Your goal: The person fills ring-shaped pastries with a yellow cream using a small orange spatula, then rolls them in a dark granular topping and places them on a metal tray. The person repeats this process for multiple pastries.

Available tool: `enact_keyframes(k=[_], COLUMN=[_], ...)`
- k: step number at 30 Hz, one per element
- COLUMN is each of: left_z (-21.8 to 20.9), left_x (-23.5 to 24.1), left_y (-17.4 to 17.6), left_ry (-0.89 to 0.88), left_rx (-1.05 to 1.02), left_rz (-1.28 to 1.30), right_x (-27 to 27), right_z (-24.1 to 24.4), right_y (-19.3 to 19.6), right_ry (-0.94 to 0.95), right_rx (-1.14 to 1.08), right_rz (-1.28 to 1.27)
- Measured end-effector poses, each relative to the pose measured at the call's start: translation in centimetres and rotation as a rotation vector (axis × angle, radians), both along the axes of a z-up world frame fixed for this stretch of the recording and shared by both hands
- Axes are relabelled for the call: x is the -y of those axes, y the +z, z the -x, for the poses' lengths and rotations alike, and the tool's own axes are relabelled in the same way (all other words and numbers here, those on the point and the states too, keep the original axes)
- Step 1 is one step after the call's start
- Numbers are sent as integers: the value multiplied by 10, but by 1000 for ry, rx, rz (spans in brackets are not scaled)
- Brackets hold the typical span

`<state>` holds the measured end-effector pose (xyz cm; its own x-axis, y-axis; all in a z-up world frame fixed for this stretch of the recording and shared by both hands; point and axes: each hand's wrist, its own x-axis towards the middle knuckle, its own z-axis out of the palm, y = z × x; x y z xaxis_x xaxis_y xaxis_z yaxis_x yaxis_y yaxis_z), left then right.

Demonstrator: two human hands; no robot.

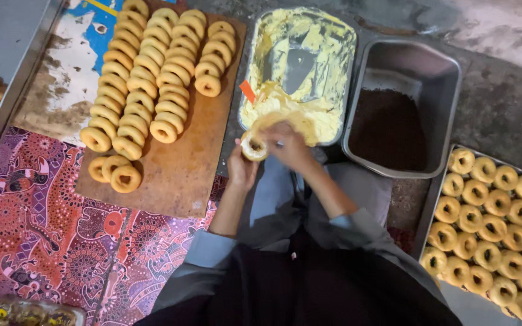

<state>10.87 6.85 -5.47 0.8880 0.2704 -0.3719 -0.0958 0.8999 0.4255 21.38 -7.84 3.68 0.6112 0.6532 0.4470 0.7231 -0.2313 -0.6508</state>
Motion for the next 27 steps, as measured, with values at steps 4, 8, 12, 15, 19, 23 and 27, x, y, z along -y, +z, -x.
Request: enact_keyframes(k=[4, 8, 12, 15, 19, 23, 27], left_z=[2, -1, -3, -8, -28, -84, -156], left_x=[9, 15, 25, 57, 115, 162, 227], left_y=[-1, 10, 25, 35, 39, 45, 41], left_ry=[32, -31, -2, -107, -305, -562, -371], left_rx=[-30, 59, 52, 54, 99, 67, 310], left_rz=[58, 39, -24, -68, -77, -254, -1759], right_x=[7, 29, 60, 91, 153, 244, 308], right_z=[-10, -10, 26, 34, -5, -65, -73], right_y=[9, 24, 36, 39, 13, -32, -71], right_ry=[-166, 162, 4, -80, -389, -752, -723], right_rx=[-112, 27, 66, 75, -96, -23, 70], right_rz=[129, -83, -41, -109, -199, 168, 335])
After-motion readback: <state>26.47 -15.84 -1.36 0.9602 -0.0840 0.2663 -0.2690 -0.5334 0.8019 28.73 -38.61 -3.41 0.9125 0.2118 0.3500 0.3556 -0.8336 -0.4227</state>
